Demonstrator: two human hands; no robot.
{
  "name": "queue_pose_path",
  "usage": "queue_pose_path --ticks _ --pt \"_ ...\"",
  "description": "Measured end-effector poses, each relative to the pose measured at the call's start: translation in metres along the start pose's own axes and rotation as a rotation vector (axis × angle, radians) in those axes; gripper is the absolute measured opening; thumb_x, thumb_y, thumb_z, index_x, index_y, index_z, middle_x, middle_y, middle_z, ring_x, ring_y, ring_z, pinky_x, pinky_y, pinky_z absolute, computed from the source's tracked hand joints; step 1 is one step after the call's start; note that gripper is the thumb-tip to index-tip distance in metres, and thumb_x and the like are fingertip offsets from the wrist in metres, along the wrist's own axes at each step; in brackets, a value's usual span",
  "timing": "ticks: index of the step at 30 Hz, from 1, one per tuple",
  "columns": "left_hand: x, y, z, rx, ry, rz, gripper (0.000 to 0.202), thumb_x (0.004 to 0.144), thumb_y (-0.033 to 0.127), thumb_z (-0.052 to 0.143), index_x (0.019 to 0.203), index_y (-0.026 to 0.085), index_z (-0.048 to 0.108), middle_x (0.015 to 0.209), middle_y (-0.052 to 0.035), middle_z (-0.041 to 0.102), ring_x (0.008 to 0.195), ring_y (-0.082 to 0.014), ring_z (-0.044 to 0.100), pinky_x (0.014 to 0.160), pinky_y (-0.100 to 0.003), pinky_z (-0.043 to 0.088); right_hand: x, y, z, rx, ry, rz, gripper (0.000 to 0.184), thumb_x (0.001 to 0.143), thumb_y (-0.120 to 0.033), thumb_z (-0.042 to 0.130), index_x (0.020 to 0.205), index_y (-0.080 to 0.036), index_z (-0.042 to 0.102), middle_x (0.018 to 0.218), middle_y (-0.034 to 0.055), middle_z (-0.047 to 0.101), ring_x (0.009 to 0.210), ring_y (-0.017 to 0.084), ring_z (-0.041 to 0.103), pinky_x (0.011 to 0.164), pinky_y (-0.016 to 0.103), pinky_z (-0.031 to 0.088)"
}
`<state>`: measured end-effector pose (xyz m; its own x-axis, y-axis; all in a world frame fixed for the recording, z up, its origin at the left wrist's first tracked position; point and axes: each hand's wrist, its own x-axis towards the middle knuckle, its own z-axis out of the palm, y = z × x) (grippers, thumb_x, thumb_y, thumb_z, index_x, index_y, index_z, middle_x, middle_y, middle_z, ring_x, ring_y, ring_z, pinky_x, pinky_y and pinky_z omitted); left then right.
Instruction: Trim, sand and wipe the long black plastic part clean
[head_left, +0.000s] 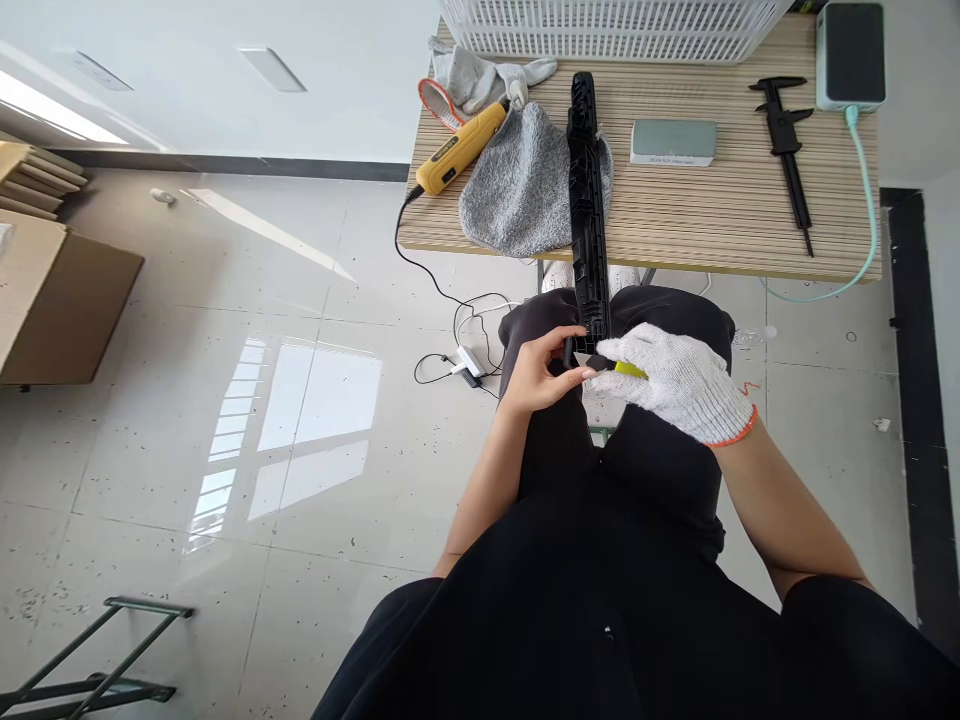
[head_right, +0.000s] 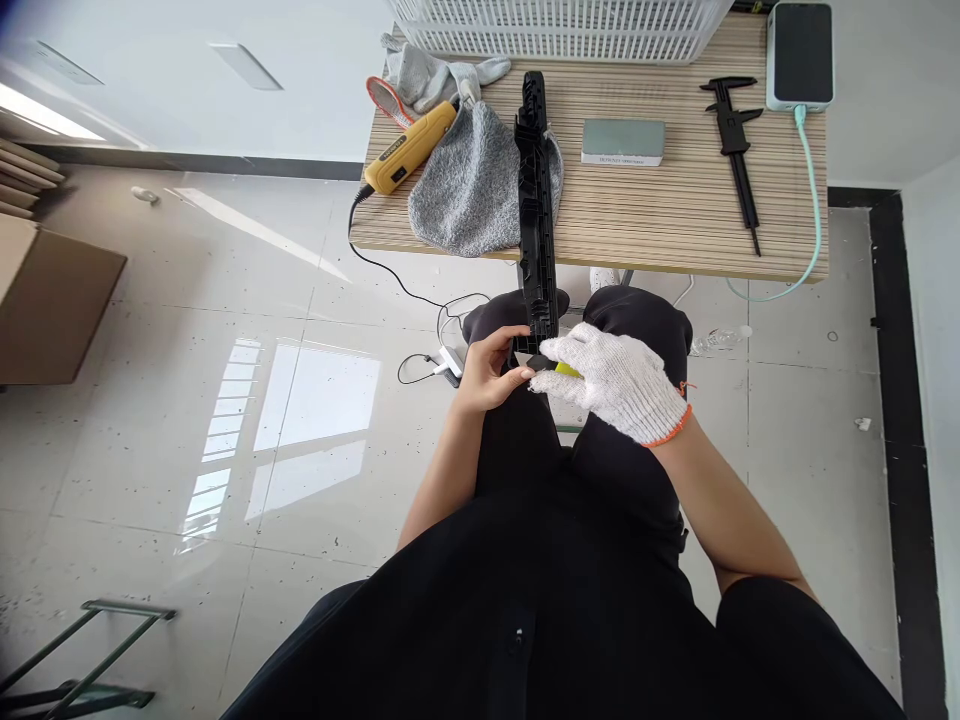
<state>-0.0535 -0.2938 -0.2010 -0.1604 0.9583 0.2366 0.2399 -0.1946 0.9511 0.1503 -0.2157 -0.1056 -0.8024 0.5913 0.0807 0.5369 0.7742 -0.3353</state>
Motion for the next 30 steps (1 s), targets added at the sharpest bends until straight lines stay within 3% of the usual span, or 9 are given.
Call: queue_pose_path --ticks 8,18,20,24,26,30 --pt "-0.001 -0.005 0.001 -0.063 0.005 0.006 0.063 0.080 0.068 0.078 0.120 0.019 0.073 0.115 -0.0117 0.078 0.094 -0.0221 0.074 0.076 -0.030 0.058 -0.003 -0.001 -0.005 -0.040 0.014 -0.024 0.054 0.104 -0.063 0.047 0.120 -0.022 0.077 0.099 0.0072 0.073 0.067 0.015 0.062 0.054 0.024 0.032" --pt "-0.003 -0.008 0.001 -0.106 -0.004 -0.001 0.060 0.080 0.064 0.080 0.123 0.022 0.072 0.116 -0.0094 0.077 0.093 -0.0210 0.074 0.080 -0.031 0.058 -0.006 -0.004 -0.011 -0.149 0.011 -0.088 0.055 0.106 -0.061 0.044 0.120 -0.019 0.076 0.098 0.0080 0.073 0.069 0.014 0.061 0.056 0.025 0.032" --pt "-0.003 -0.008 0.001 -0.108 -0.007 0.001 0.062 0.080 0.066 0.078 0.123 0.022 0.071 0.116 -0.0098 0.077 0.093 -0.0216 0.074 0.082 -0.032 0.058 -0.005 -0.003 -0.015 -0.174 -0.005 -0.111 0.052 0.108 -0.057 0.043 0.123 -0.019 0.075 0.099 0.0088 0.074 0.071 0.015 0.062 0.056 0.026 0.031" --pt "-0.002 -0.006 0.001 -0.094 -0.011 -0.009 0.069 0.076 0.070 0.079 0.123 0.020 0.072 0.115 -0.0104 0.077 0.093 -0.0226 0.074 0.082 -0.033 0.059 0.002 -0.006 -0.034 -0.260 -0.148 -0.289 0.038 0.110 -0.032 0.039 0.123 -0.025 0.075 0.113 0.0094 0.075 0.087 0.020 0.067 0.057 0.030 0.025" --pt "-0.001 -0.004 0.002 -0.067 -0.015 -0.018 0.071 0.075 0.072 0.079 0.122 0.020 0.072 0.114 -0.0102 0.077 0.090 -0.0217 0.073 0.080 -0.033 0.058 0.007 -0.010 -0.045 -0.305 -0.207 -0.284 0.038 0.110 -0.031 0.039 0.119 -0.025 0.076 0.107 0.0107 0.075 0.082 0.021 0.066 0.058 0.031 0.022" --pt "0.001 0.003 0.005 0.060 -0.030 -0.021 0.067 0.078 0.070 0.077 0.121 0.019 0.072 0.111 -0.0100 0.078 0.084 -0.0197 0.072 0.076 -0.032 0.058 0.012 -0.017 -0.056 -0.322 -0.198 -0.118 0.049 0.108 -0.048 0.037 0.104 -0.019 0.076 0.078 0.0123 0.066 0.066 0.022 0.060 0.059 0.034 0.025"
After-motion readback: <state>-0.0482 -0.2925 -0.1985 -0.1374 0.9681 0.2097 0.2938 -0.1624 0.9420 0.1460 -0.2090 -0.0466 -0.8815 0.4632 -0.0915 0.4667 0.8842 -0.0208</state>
